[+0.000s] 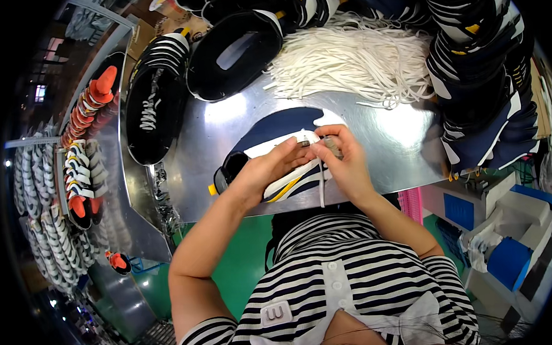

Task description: The person laces a blue and white shoe by hand, threading white shoelaces through the eyelets and pulling them tight. The person works at a metal table with other shoes and laces nearby.

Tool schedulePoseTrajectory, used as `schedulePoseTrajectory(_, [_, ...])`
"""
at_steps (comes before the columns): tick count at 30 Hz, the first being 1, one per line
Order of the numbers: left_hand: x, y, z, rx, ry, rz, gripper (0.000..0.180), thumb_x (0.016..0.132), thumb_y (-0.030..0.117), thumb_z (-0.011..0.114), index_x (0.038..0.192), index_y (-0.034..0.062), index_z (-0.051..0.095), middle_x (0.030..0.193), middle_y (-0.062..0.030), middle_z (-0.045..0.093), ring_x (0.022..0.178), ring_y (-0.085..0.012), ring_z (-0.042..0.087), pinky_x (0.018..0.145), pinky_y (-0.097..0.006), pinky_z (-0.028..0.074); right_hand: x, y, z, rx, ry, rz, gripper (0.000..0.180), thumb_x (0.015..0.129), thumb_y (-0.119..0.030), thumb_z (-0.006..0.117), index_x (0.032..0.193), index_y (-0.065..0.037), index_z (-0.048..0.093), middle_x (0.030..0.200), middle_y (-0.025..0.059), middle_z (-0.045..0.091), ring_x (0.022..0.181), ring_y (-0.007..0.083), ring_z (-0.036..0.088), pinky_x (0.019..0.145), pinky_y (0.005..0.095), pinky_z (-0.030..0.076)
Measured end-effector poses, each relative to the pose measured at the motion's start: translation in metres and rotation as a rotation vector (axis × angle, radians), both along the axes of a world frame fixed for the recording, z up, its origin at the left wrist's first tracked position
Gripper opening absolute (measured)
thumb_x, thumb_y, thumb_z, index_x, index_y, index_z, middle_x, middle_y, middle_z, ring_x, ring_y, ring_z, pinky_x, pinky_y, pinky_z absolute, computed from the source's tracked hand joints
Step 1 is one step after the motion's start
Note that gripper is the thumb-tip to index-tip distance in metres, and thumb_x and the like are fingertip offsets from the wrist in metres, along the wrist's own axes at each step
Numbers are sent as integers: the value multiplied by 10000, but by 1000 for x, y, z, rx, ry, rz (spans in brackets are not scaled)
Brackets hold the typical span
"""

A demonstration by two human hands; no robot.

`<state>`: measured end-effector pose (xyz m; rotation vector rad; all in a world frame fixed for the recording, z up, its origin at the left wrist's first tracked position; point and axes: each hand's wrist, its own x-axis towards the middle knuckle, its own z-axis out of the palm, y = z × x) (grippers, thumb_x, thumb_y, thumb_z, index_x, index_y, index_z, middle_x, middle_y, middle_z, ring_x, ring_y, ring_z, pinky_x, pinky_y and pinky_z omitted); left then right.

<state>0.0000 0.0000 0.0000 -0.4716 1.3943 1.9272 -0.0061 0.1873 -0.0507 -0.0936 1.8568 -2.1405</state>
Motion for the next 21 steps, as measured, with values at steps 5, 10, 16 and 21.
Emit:
schedulePoseTrajectory(5, [17, 23, -3, 156, 201, 190, 464, 1022, 335, 542, 1283, -47, 573, 1295, -123, 597, 1212, -198, 545, 1083, -331, 395, 4, 8, 16, 3, 48, -42, 266, 946, -17, 617, 1158, -13, 457, 903, 91, 704, 861, 110, 662, 799, 221, 501])
schedulePoseTrajectory(10, [22, 34, -8, 55, 302, 351, 219, 945, 117, 666, 1131, 0, 663, 1059, -56, 682, 943, -127, 639, 841, -260, 515, 16, 10, 20, 49, 196, -58, 262, 910, -55, 681, 1064, -18, 473, 832, 90, 734, 783, 120, 693, 694, 245, 521])
schedulePoseTrajectory(16, [35, 44, -5, -121, 451, 400, 166, 924, 84, 684, 1066, -2, 701, 984, -43, 710, 866, -109, 660, 763, -231, 520, 23, 26, 37, 172, 191, 74, 248, 944, -99, 649, 1091, -11, 470, 868, 114, 724, 785, 201, 708, 703, 285, 526])
schedulePoseTrajectory(21, [41, 45, -7, -148, 473, 360, 164, 937, 116, 675, 1046, 1, 717, 956, -43, 724, 862, -101, 662, 752, -229, 517, 27, 39, 49, 201, 72, 156, 186, 989, -135, 599, 1078, 6, 517, 869, 126, 710, 734, 193, 678, 666, 294, 512])
